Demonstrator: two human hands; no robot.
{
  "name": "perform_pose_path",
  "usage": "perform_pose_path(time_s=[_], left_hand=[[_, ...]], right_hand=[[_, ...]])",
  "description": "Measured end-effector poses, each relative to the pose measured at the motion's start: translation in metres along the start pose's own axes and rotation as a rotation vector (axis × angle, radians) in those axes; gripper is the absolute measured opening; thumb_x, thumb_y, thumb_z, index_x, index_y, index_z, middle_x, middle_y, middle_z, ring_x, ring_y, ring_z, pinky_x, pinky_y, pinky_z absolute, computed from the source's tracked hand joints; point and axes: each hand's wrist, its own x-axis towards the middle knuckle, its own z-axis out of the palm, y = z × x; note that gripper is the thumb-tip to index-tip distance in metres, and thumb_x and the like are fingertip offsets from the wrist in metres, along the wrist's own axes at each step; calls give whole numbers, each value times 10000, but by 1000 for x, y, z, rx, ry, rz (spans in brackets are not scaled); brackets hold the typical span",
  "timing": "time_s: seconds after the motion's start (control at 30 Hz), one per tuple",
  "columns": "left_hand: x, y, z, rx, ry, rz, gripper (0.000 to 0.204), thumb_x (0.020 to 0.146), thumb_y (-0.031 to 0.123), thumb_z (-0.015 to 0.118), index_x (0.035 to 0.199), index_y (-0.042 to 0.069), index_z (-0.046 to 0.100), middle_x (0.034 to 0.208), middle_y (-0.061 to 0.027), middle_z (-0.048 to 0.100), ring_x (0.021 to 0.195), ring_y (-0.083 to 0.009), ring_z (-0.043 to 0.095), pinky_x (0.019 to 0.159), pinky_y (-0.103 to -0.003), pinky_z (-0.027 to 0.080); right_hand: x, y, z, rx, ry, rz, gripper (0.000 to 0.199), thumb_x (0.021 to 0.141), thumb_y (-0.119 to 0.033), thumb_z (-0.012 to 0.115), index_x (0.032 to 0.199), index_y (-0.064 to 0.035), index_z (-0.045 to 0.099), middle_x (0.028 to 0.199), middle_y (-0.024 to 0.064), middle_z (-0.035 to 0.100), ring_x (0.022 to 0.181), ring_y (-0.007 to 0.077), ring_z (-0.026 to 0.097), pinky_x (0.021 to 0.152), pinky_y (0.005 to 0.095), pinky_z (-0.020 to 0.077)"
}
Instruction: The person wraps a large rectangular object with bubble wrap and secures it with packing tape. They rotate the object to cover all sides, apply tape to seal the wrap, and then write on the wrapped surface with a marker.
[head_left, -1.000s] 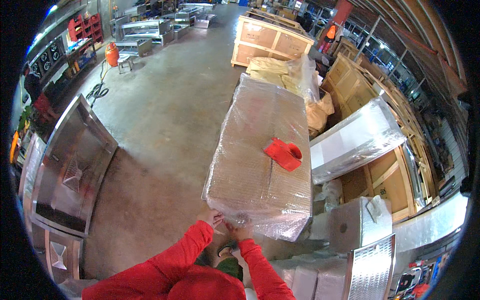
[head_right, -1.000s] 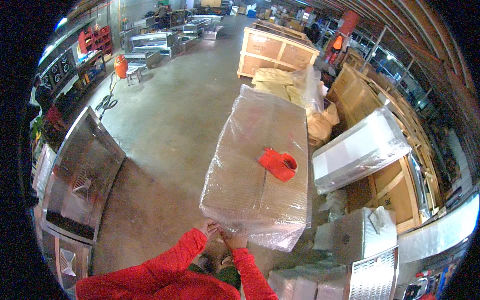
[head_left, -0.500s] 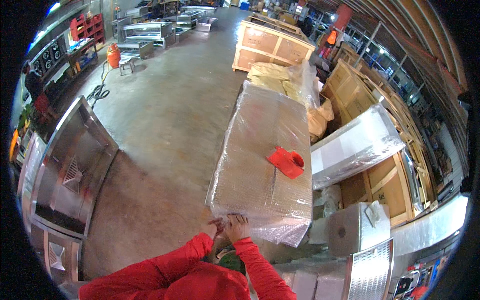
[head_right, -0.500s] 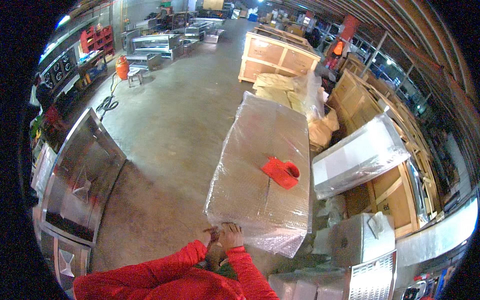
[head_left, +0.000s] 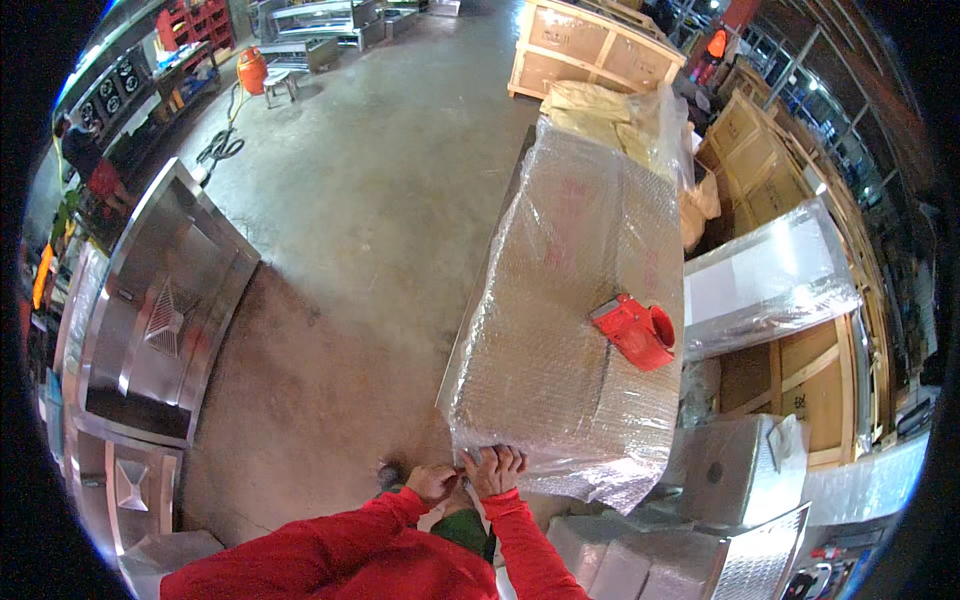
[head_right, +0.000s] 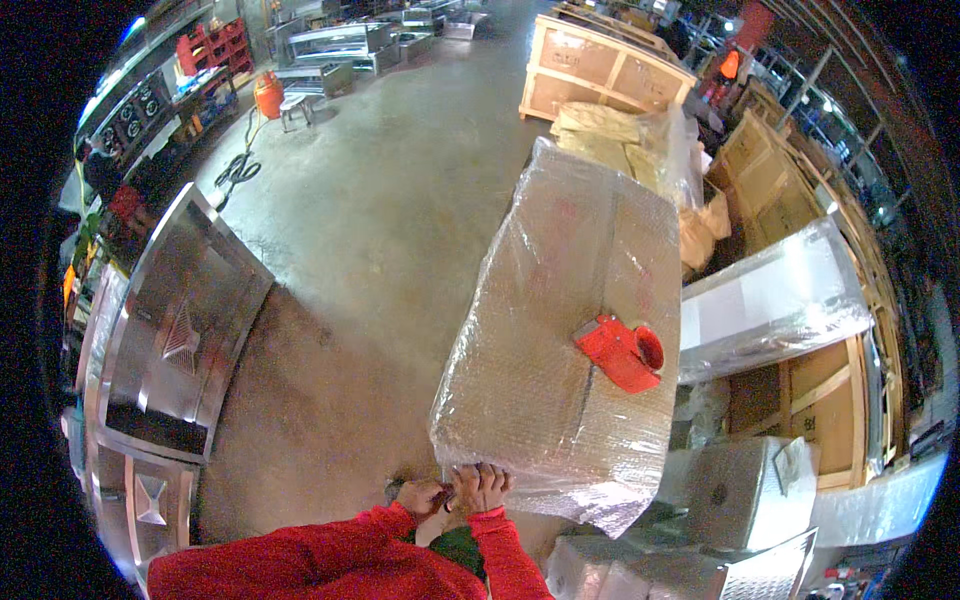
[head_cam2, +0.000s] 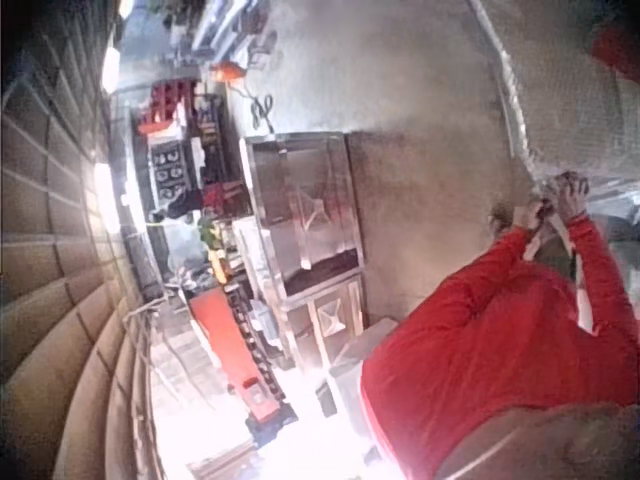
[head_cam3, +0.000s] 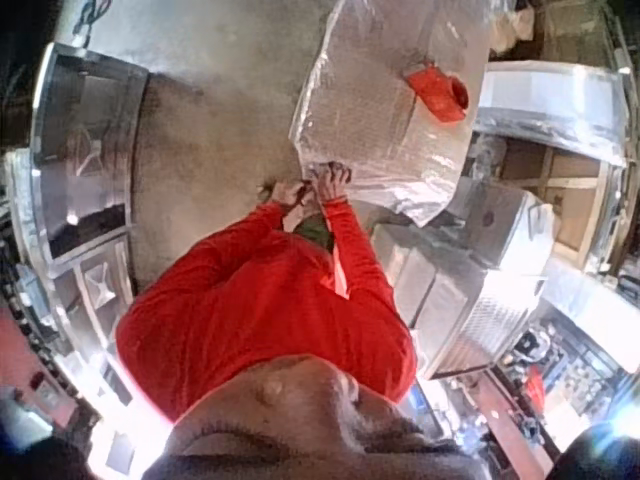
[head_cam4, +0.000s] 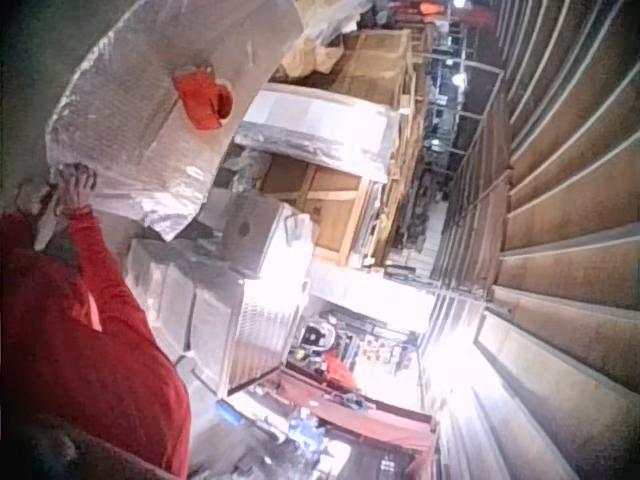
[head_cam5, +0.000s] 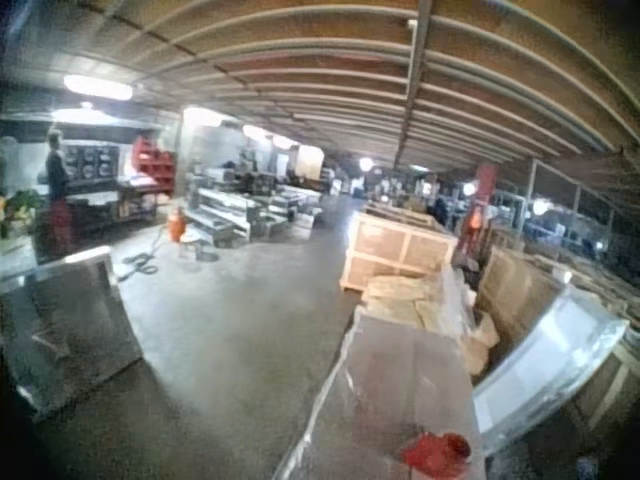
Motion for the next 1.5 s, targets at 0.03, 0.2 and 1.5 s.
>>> perform_pose_path(time_s=[0.03,0.2,1.5], left_hand=[[2,-3,-6,-26,-26,-6,165,790,193,640,937,122,667,870,-114,673,790,-344,664,643,-436,535],[-2,-29,-4,-114,2,164,190,770,214,741,919,101,704,846,-126,692,781,-366,678,657,-446,546],[97,-14,-56,71,60,355,96,707,171,661,727,79,682,734,-111,681,748,-325,665,862,-468,486]], right_hand=[[3,-8,3,13,56,28,591,688,-489,874,1090,-205,547,1073,54,533,1016,308,504,919,550,355],[9,-31,14,-42,189,137,940,564,-646,902,1219,-165,429,1225,98,466,1142,345,447,985,567,323],[13,-61,-50,-51,-72,130,260,678,-79,706,901,-129,581,951,67,573,888,284,570,884,509,384]])
